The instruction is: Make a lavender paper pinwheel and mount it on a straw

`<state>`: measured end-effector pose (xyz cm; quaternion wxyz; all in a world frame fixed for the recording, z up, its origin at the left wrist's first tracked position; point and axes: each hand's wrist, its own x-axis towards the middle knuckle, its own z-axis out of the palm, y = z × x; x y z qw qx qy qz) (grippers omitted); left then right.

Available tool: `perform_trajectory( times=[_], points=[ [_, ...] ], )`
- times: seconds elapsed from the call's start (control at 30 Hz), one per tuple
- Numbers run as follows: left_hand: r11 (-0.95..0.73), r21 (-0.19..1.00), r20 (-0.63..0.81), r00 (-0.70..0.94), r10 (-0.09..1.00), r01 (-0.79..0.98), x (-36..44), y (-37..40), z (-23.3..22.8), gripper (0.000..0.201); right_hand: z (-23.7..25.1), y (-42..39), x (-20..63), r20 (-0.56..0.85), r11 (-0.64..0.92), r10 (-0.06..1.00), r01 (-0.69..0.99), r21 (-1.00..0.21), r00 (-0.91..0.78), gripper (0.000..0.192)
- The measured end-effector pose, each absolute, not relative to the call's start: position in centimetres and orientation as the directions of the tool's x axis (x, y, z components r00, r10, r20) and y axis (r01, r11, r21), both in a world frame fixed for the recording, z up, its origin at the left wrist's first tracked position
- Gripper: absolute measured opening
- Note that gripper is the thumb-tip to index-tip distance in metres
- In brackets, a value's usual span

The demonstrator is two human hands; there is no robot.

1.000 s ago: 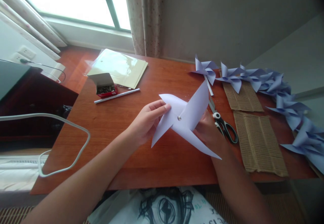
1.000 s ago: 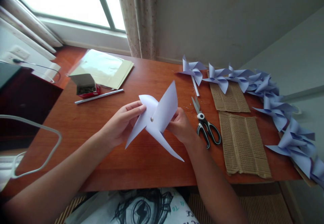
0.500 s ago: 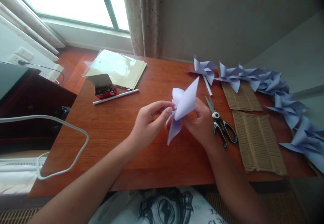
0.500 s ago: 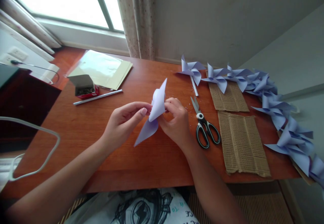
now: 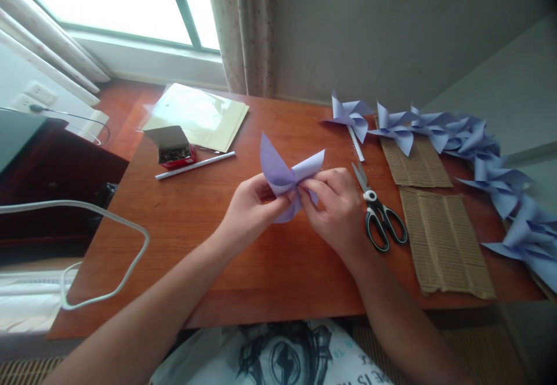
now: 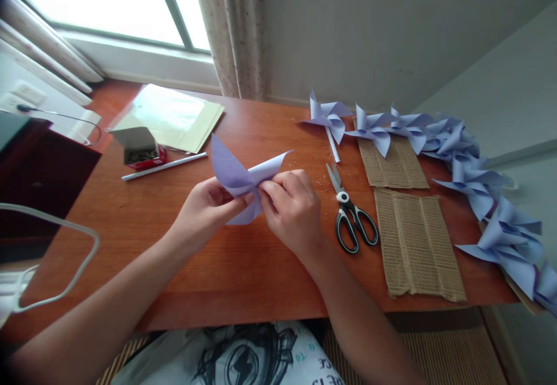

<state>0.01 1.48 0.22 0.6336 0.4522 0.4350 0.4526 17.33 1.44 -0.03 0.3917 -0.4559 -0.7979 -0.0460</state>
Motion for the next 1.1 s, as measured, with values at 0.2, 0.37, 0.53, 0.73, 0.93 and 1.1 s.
perform_trajectory(
  times=[0.2, 0.37, 0.53, 0.73, 0.93, 1.1],
  points=[
    [0.043, 0.999, -0.045, 0.11, 0.993, 0.018, -0.2, 1.5, -0.2, 0.016, -0.3, 1.2, 17.1, 0.676, 0.603, 0.671, 0.755, -0.259, -0.304, 0.006],
    [0.01, 0.997, -0.016, 0.072, 0.997, 0.08, -0.2, 1.6, -0.2, 0.02, -0.3, 1.1, 17.1, 0.684, 0.614, 0.658, 0.751, -0.243, -0.317, 0.007],
    [0.011, 0.994, -0.021, 0.091, 0.996, 0.109, -0.3, 1.6, -0.2, 0.02, -0.4, 1.0, 17.2, 0.677, 0.629, 0.661, 0.731, -0.265, -0.324, 0.011],
    [0.011, 0.991, -0.021, 0.071, 0.997, 0.135, -0.4, 1.5, -0.3, 0.02, 0.1, 0.9, 17.3, 0.647, 0.626, 0.696, 0.704, -0.336, -0.31, 0.014],
    [0.14, 0.988, -0.135, 0.074, 0.988, -0.07, -0.2, 1.6, 0.3, 0.017, 0.7, 2.2, 19.6, 0.606, 0.546, 0.795, 0.443, -0.711, -0.007, 0.009],
    [0.311, 0.899, -0.271, 0.167, 0.948, -0.308, -0.3, 1.3, 0.9, 0.027, -0.7, 4.0, 21.4, 0.233, 0.224, 0.941, 0.064, -0.972, 0.244, 0.013]
  ],
)
